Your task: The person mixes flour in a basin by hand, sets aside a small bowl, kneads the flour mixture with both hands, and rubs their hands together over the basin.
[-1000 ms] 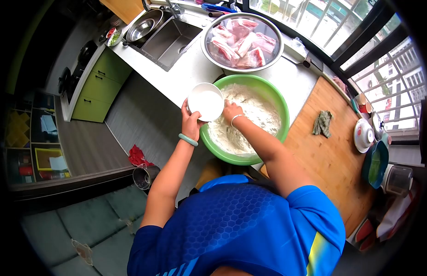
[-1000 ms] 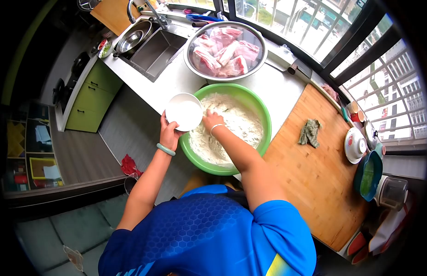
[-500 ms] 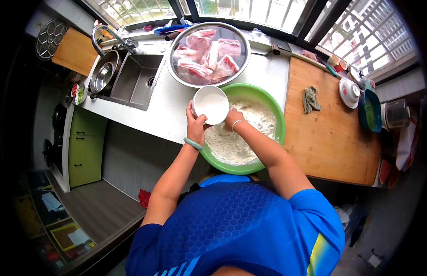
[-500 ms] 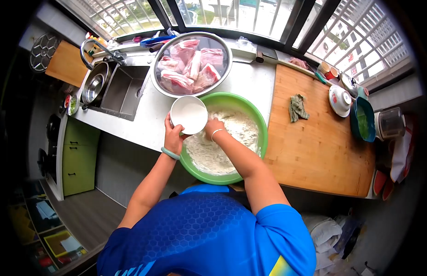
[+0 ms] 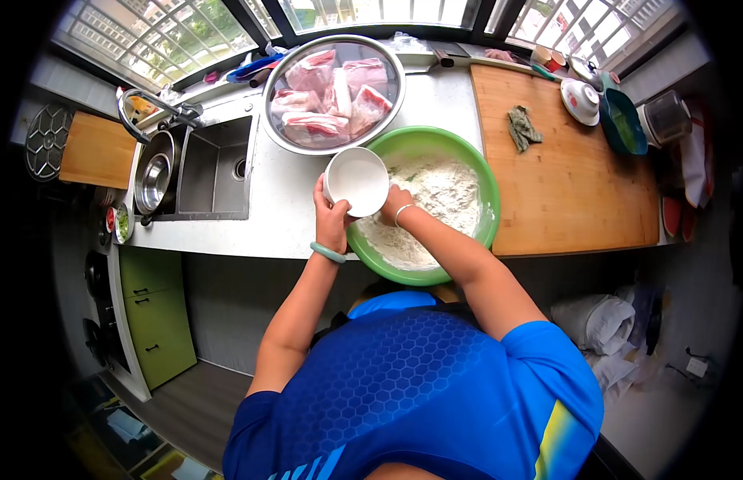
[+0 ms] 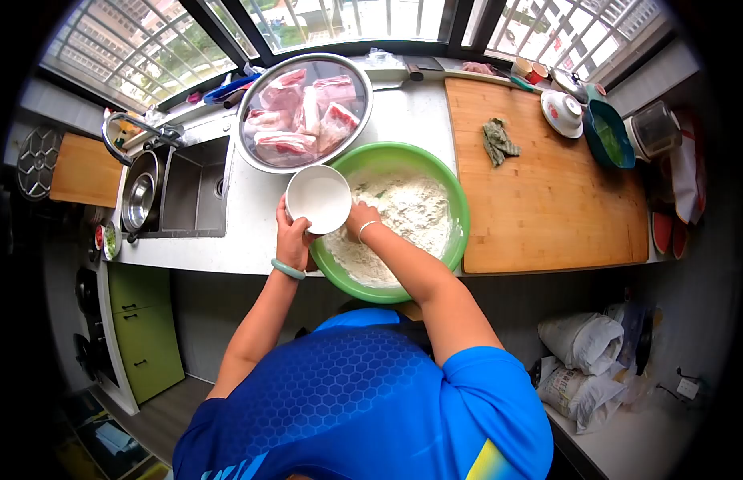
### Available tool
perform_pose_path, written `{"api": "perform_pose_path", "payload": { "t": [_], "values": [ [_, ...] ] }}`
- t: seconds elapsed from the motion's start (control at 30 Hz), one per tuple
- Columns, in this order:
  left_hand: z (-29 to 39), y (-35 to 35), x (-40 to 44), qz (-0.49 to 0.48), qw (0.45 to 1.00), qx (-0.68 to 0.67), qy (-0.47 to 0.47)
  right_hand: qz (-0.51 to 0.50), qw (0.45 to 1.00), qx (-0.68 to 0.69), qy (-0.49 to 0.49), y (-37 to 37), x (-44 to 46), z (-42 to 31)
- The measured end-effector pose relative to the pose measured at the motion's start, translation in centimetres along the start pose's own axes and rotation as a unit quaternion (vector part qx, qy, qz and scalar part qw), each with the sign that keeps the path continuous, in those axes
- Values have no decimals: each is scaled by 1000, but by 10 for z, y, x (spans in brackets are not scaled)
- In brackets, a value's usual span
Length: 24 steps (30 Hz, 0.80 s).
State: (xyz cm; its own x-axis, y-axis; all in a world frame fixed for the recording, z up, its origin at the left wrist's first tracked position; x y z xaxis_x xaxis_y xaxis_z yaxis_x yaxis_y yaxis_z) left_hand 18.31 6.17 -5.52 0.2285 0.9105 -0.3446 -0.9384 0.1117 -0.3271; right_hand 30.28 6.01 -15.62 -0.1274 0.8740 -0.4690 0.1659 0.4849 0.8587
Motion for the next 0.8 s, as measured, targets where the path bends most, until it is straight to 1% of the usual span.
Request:
{"api": "perform_pose_path", "payload": {
  "t": [0.03, 0.07, 0.1, 0.13, 0.17, 0.2, 0.23, 0.3, 0.33, 0.37, 0.43, 0.5, 0.57, 0.6, 0.63, 0.67, 0.73, 0.8],
  "values": [
    [-1, -1, 0, 2, 1000, -3, 6, -13, 1000, -5, 27, -5, -16, -15],
    [-1, -2, 0, 5, 1000, -8, 9, -10, 1000, -3, 16, -10, -29, -11],
    [-2, -5, 0, -5, 1000, -8, 12, -2, 998, -20, 53, -15, -45, -8],
    [-3, -7, 0, -10, 1000, -7, 20, 7, 995, -37, 90, -19, -58, -2],
    [-4, -9, 0, -16, 999, -7, 27, 31, 991, -87, 97, -17, -70, 14],
    [-6, -13, 2, -23, 999, -7, 30, 15, 990, -108, 89, -6, -80, 30],
    [-8, -16, 3, -31, 999, -3, 28, -5, 990, -125, 68, 2, -83, 48],
    [-11, -23, 5, -37, 999, 0, 29, 11, 993, -116, 37, 23, -76, 83],
    [-14, -29, 6, -49, 998, 8, 35, 37, 995, -87, 11, 36, -68, 97],
    [-19, -34, 5, -58, 997, 17, 42, 7, 998, -57, -34, 44, -59, 105],
    [-26, -42, 3, -57, 998, 12, 39, 57, 993, -30, -99, 34, -34, 107],
    [-35, -44, 6, -48, 998, 14, 49, 81, 970, 140, -183, -13, -3, 100],
    [-41, -42, 3, -54, 997, 15, 52, 20, 990, 79, -111, -40, -8, 66],
    [-39, -45, 5, -58, 997, 8, 47, -16, 999, 10, -31, -35, -30, 47],
    [-37, -44, 4, -53, 997, 8, 49, -53, 996, -59, 49, -23, -55, 30],
    [-37, -42, 2, -41, 998, 18, 49, -50, 996, -58, 47, -21, -65, 40],
    [-34, -37, 4, -29, 998, 34, 48, 19, 995, -65, 75, -12, -86, 64],
    [-35, -31, 3, -31, 997, 56, 51, 3, 996, -77, 32, 11, -86, 94]
  ]
}}
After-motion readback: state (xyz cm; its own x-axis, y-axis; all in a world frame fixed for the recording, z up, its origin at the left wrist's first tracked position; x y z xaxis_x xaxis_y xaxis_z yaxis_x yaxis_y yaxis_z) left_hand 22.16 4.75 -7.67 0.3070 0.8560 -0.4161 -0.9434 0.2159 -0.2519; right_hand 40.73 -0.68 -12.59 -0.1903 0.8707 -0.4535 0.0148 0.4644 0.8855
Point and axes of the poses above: each hand's wrist, its own x-axis towards the middle knuckle, its own y-axis out of the back of the hand, z = x × y, the point moved 8 cm from there along x, towards the middle knuckle, and after that the axes turned 1 degree about -z, right-handed, at the moved point
